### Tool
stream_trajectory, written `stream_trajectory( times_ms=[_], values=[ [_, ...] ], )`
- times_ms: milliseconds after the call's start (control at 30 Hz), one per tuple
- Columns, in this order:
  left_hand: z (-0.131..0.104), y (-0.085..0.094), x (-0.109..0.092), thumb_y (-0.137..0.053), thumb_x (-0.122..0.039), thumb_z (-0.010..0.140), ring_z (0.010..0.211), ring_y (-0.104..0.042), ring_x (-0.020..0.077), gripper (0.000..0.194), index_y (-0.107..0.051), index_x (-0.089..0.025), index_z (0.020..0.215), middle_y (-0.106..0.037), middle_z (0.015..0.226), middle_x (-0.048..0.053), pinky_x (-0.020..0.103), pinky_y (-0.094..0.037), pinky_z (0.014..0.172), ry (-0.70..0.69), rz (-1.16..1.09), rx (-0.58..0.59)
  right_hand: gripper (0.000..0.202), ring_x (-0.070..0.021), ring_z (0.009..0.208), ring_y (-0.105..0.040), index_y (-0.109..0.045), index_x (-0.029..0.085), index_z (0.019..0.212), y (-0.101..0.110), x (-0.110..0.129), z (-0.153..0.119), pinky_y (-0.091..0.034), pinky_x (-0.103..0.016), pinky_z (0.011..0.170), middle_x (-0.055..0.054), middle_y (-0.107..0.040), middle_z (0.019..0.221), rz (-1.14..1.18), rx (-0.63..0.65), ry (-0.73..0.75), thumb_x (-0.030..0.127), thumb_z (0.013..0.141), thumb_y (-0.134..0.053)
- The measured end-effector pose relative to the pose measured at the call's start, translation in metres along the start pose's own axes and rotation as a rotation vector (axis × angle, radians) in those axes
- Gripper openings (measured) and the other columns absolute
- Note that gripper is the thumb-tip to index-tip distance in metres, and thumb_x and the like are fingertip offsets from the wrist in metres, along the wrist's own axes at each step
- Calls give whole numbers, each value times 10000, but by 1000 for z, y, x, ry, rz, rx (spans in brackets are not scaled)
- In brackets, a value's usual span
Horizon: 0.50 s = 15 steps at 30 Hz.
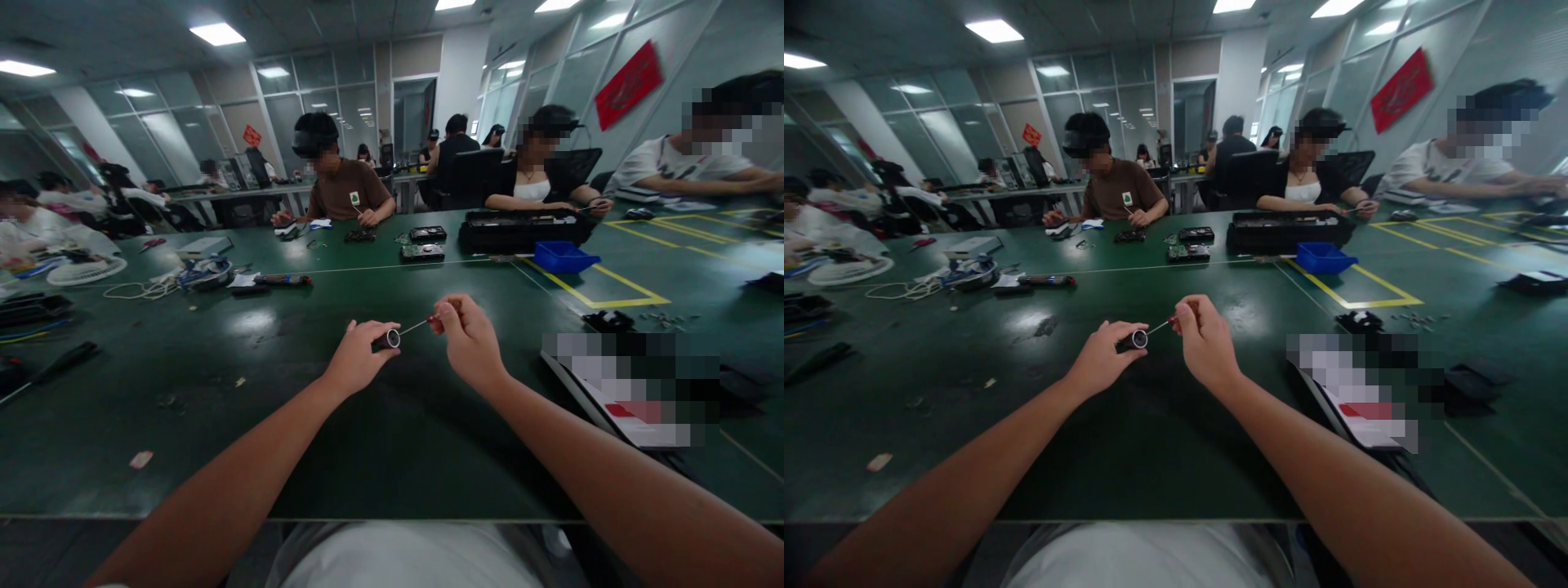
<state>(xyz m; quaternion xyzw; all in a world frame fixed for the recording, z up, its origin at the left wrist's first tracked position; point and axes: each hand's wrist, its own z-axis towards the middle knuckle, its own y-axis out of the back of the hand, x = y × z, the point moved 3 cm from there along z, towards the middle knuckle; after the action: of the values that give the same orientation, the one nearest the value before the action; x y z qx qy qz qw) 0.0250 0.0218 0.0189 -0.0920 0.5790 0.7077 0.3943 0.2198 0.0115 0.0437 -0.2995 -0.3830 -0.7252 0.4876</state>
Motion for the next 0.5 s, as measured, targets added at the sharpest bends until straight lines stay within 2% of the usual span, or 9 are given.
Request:
stream_trajectory(
  times_ms=[200, 500],
  values=[
    [0, -2, 1, -700, -243, 855, 1224, -561, 263, 435, -632, -276, 1283, -658, 1260, 68, 612, -144, 1188, -16, 46, 44, 174, -192, 719, -653, -541, 230, 943, 0, 4, -1, -455, -330, 683, -27, -682, 773, -167, 61, 97, 357, 992, -433],
    [0, -8, 6, -672, -269, 871, 1170, -577, 269, 458, -608, -287, 1324, -656, 1211, 64, 642, -130, 1177, -4, 38, 131, 174, -190, 673, -637, -538, 223, 934, -2, 4, 0, -424, -312, 639, -29, -667, 744, -254, 99, 122, 346, 986, -426]
  ],
)
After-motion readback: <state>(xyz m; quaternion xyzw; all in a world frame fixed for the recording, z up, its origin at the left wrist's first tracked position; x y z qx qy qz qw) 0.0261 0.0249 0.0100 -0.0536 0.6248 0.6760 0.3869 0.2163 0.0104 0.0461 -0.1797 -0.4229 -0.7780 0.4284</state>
